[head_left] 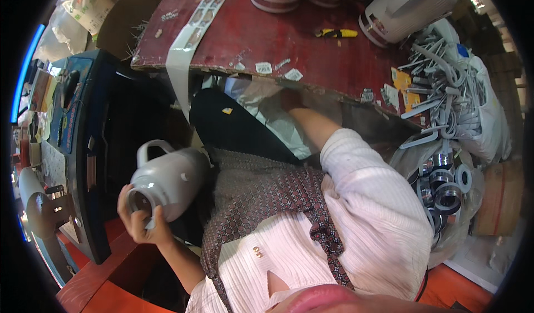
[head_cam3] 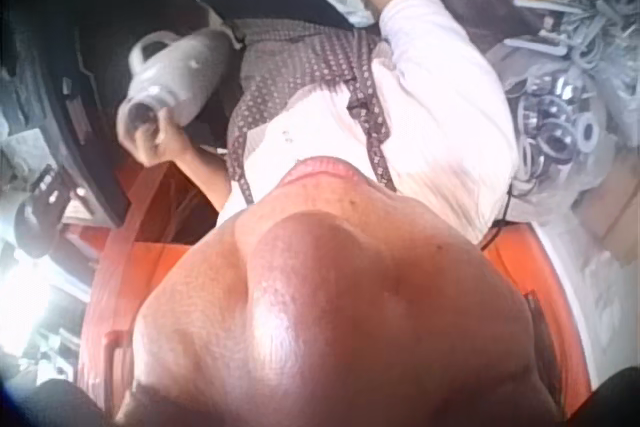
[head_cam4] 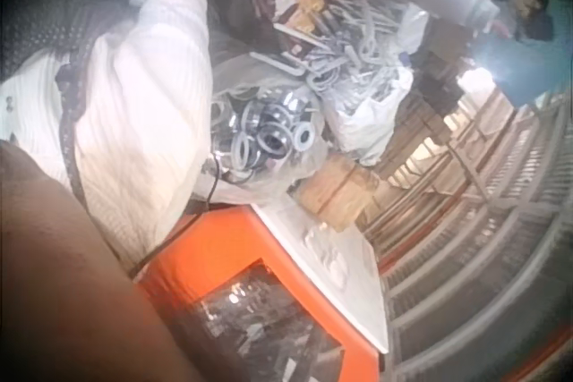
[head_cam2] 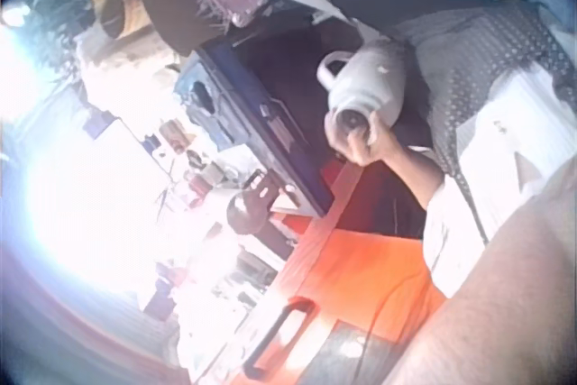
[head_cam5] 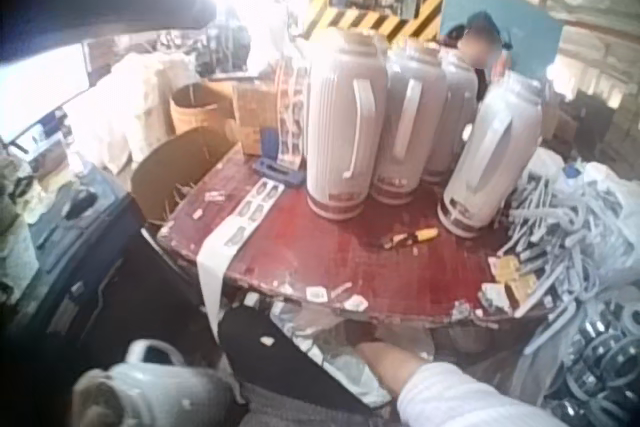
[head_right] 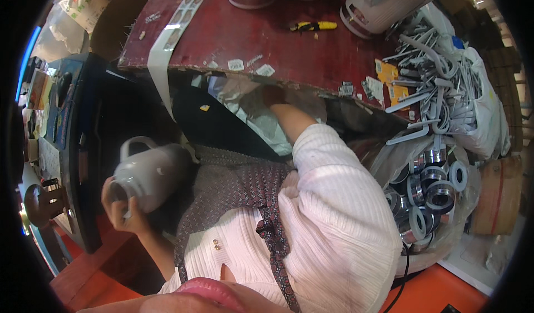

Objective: The person repeatedly picks up gray thermos flasks, applies a small rectangular label to the body, and places them on a table. The person also handles metal rings and plastic handles, attaching them to the thermoses as part of the assembly process.

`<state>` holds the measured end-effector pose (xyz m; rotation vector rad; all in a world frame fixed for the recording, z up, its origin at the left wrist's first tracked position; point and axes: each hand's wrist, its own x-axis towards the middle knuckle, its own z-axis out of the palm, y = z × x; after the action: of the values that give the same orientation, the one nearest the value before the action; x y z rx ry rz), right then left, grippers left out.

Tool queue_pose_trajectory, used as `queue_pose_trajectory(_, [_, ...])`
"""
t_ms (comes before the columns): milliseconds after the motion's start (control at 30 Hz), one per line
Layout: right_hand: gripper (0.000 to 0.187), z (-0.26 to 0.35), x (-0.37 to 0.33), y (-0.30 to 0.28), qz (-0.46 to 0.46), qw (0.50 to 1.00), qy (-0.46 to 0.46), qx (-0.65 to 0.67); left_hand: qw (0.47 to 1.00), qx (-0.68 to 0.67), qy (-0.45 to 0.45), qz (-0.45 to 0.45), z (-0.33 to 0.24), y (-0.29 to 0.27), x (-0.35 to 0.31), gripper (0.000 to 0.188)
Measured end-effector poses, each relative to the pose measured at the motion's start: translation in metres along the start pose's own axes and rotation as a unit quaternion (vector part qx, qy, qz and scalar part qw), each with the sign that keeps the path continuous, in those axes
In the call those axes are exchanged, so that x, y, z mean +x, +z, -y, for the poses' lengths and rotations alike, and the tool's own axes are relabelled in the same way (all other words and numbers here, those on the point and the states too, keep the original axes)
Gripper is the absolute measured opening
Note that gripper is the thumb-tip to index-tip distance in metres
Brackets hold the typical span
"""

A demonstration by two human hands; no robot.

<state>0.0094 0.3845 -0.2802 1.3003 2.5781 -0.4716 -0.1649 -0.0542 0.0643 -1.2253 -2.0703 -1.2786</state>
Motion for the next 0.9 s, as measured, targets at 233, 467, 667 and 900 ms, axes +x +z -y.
queue_pose_trajectory(233, [0.038,-0.028,-0.028,0.015,-0.065,0.99,-0.084,-0.097,0.995,-0.022,-0.014,0.098,0.004,0.032,-0.014,0.045])
queue_pose_trajectory(467, [0.034,-0.017,-0.045,0.034,-0.014,0.992,-0.093,-0.088,0.977,0.049,-0.025,0.206,-0.002,0.028,-0.039,0.045])
queue_pose_trajectory(667, [0.031,-0.013,-0.055,-0.032,-0.08,0.993,0.03,0.087,0.954,-0.006,-0.142,0.263,0.004,-0.002,-0.063,0.044])
queue_pose_trajectory(900, [0.033,0.042,-0.151,-0.115,0.02,0.902,-0.233,0.362,0.975,0.063,-0.085,0.194,0.005,-0.002,-0.062,0.049])
